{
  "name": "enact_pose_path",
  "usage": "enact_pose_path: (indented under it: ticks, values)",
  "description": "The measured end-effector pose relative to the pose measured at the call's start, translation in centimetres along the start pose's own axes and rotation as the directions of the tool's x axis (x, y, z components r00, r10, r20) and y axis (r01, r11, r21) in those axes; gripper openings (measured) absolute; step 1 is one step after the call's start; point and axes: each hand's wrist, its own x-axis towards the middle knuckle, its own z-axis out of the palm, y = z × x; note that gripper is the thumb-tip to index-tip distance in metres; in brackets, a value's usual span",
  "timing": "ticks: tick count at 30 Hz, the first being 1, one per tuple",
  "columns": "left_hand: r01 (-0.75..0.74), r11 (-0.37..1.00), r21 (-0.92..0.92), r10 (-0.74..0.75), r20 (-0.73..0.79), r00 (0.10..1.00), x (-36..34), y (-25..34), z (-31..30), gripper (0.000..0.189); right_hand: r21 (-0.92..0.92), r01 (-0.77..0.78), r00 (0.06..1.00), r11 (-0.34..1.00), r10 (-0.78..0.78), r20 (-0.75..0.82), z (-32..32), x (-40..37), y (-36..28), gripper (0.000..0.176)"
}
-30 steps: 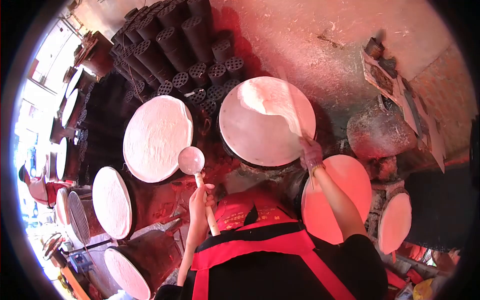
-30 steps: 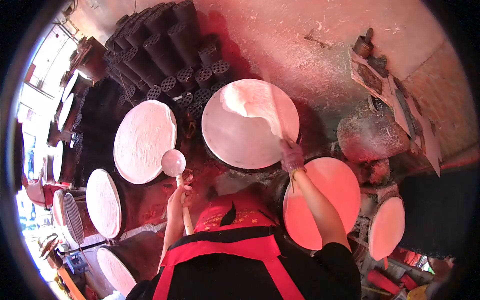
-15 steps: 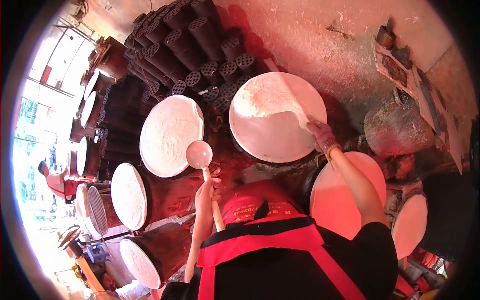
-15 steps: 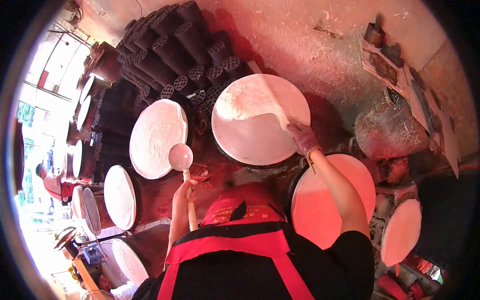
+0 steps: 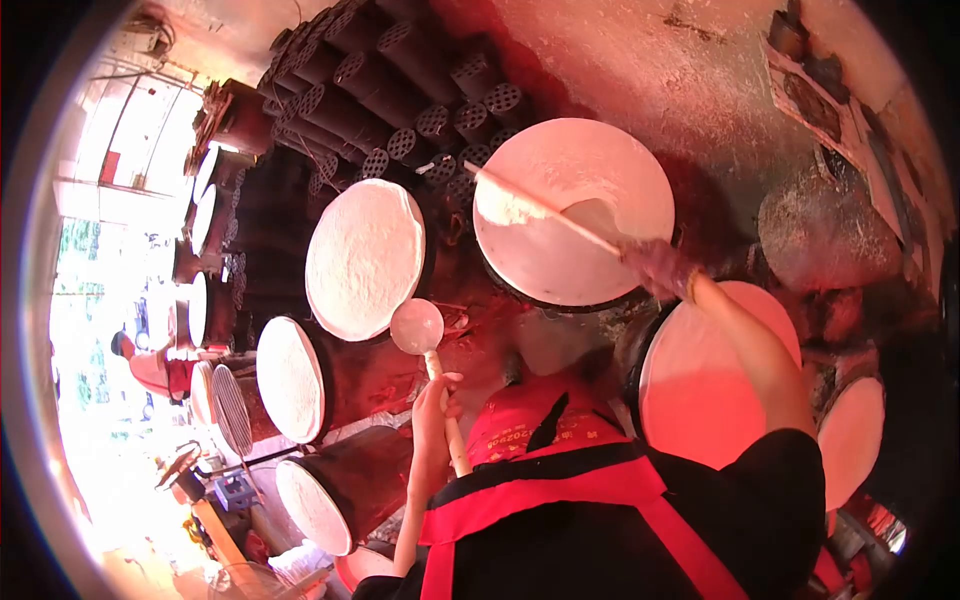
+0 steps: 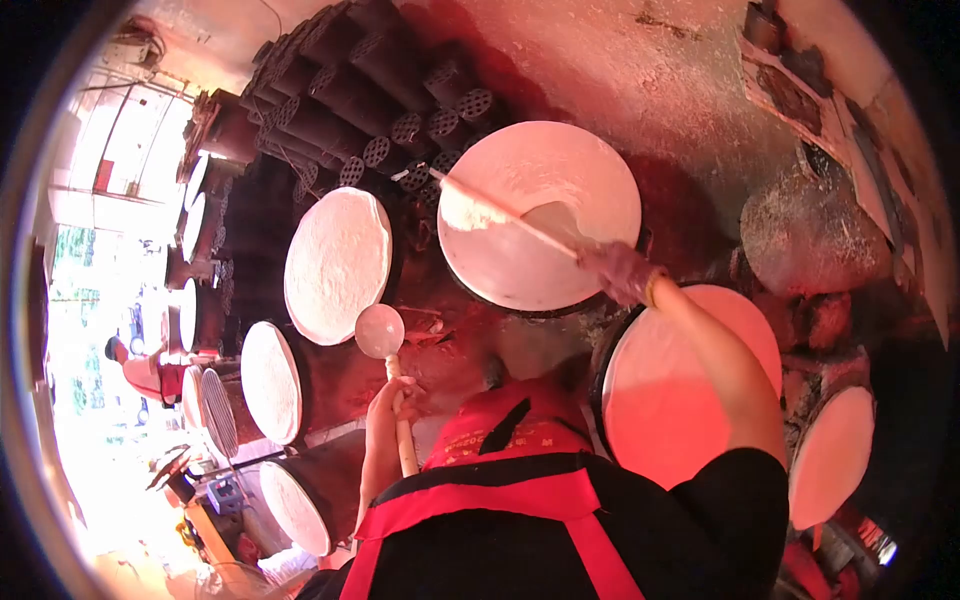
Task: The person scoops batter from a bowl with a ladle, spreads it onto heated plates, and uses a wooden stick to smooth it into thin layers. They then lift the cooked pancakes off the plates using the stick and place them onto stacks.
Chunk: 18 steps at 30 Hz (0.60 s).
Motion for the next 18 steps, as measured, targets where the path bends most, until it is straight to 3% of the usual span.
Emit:
enact_pose_path:
  ticks: [1,3,5,6,9,12,14,15,17,18]
  values:
    - [0.002,1.0,0.016,-0.002,0.007,1.0,0.0,0.2,0.0,0.025,-0.032,-0.024,0.997,0.999,0.027,0.077,0.4,-2.3,1.1,0.025]
    - [0.001,0.999,0.034,-0.003,0.062,0.998,1.4,-0.1,-0.7,0.025,0.19,-0.135,0.981,0.972,0.104,0.167,0.7,-7.1,3.2,0.025]
    - [-0.01,0.999,0.041,0.005,0.112,0.994,2.6,0.1,-1.0,0.025,0.283,-0.103,0.993,0.954,0.084,0.078,0.9,-8.6,6.3,0.029]
    - [0.056,0.997,0.044,-0.062,0.159,0.985,2.4,1.0,-1.0,0.025,0.331,-0.083,0.997,0.94,0.078,0.028,1.6,-9.0,7.6,0.031]
    - [-0.037,0.994,0.104,0.006,0.279,0.96,3.2,2.3,-1.0,0.026,0.602,0.283,0.923,0.746,-0.041,-0.382,7.2,-7.0,6.6,0.037]
    - [-0.059,0.982,0.182,-0.016,0.383,0.924,3.4,4.3,-1.9,0.025,0.297,0.381,0.746,0.875,-0.101,-0.659,11.6,0.2,9.9,0.041]
    - [-0.094,0.972,0.217,-0.009,0.432,0.902,4.2,5.1,-3.5,0.025,0.454,0.206,0.933,0.867,-0.035,-0.357,14.6,-4.7,8.0,0.038]
    - [-0.113,0.968,0.224,0.0,0.451,0.893,4.9,5.3,-4.5,0.025,0.503,0.101,0.983,0.858,-0.008,-0.184,16.5,-6.8,7.6,0.037]
    - [-0.139,0.961,0.24,0.005,0.484,0.875,6.1,5.9,-6.7,0.025,0.381,0.166,0.976,0.909,-0.096,-0.196,19.1,-9.1,11.5,0.038]
    - [-0.145,0.959,0.245,0.004,0.498,0.867,6.3,6.3,-7.9,0.025,0.569,0.193,0.981,0.799,-0.162,-0.106,20.8,-9.0,12.8,0.034]
